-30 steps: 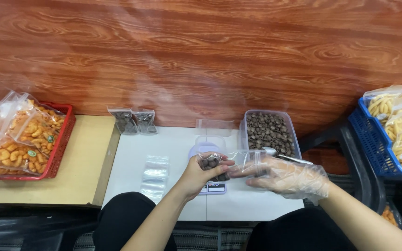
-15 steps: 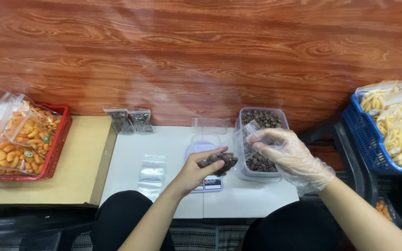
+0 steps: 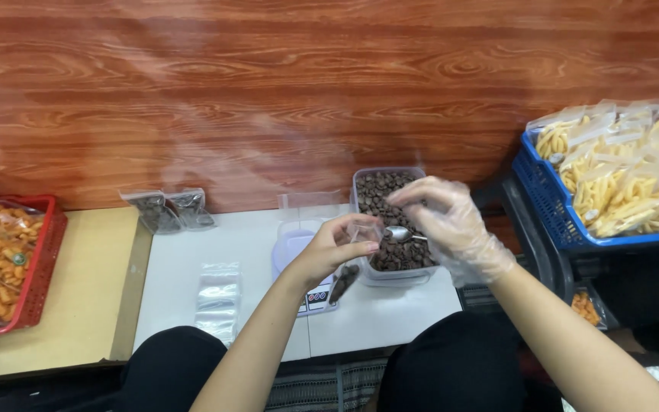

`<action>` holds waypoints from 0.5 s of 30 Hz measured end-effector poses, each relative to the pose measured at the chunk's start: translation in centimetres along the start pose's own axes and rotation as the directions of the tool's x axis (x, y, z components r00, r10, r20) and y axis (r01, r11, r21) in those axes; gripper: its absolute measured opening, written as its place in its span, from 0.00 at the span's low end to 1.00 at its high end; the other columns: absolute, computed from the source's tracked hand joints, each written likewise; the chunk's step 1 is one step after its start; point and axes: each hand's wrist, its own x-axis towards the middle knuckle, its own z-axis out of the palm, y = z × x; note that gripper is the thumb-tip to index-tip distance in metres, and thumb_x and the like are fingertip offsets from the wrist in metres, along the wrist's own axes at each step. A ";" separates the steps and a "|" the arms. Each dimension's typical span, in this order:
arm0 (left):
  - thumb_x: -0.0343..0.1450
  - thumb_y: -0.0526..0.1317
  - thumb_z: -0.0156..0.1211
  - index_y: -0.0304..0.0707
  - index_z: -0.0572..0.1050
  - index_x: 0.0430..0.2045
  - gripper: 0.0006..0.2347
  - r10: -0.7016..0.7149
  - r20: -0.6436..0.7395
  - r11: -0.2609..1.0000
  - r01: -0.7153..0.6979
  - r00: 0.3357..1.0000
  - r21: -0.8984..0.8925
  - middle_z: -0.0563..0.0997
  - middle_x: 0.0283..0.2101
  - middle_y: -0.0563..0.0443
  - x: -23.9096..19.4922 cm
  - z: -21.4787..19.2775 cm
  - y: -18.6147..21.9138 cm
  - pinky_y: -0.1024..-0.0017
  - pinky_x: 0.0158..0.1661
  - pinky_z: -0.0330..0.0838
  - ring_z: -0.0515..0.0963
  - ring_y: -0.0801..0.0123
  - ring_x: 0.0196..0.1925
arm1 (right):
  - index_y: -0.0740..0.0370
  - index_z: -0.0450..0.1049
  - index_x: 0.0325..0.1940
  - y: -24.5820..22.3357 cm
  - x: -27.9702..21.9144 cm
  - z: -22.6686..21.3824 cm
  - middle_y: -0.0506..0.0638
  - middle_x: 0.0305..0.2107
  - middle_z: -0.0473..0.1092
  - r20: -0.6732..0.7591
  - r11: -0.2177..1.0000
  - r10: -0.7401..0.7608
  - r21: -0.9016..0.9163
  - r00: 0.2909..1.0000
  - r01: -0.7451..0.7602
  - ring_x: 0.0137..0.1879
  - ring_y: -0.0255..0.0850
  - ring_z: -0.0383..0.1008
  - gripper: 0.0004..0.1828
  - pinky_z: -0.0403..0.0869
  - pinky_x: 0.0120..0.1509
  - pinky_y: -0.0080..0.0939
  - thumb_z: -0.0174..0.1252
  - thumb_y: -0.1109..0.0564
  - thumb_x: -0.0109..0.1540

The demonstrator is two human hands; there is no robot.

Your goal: Packaging small food items into plastic bags and weighing them on a digital scale for portion control.

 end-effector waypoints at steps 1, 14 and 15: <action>0.61 0.39 0.76 0.33 0.77 0.51 0.24 -0.009 0.006 1.000 0.009 1.000 -0.001 0.84 0.40 0.44 -0.2 0.3 -0.2 0.70 0.47 0.80 0.84 0.64 0.44 | 0.62 0.84 0.35 2.2 -0.8 -0.9 0.55 0.35 0.80 -0.006 1.000 0.009 -0.002 1.000 -0.009 0.45 0.42 0.81 0.09 0.76 0.52 0.38 0.60 0.67 0.54; 0.55 0.40 0.81 0.34 0.76 0.45 0.26 0.043 -0.355 0.950 0.071 0.934 0.303 0.73 0.60 0.35 0.3 1.9 -7.5 0.59 0.54 0.76 0.74 0.46 0.63 | 0.40 0.82 0.34 18.5 -7.9 -2.3 0.40 0.25 0.77 0.172 0.244 0.472 -0.968 0.865 0.060 0.40 0.42 0.79 0.07 0.77 0.44 0.44 0.61 0.42 0.57; 0.55 0.42 0.81 0.35 0.76 0.46 0.27 0.015 -0.368 0.941 0.111 0.930 0.320 0.72 0.61 0.35 0.5 1.7 -7.9 0.59 0.55 0.75 0.73 0.46 0.64 | 0.41 0.82 0.33 18.9 -7.8 -2.4 0.41 0.25 0.78 0.147 0.285 0.482 -0.958 0.864 0.003 0.40 0.44 0.80 0.07 0.78 0.44 0.46 0.61 0.43 0.57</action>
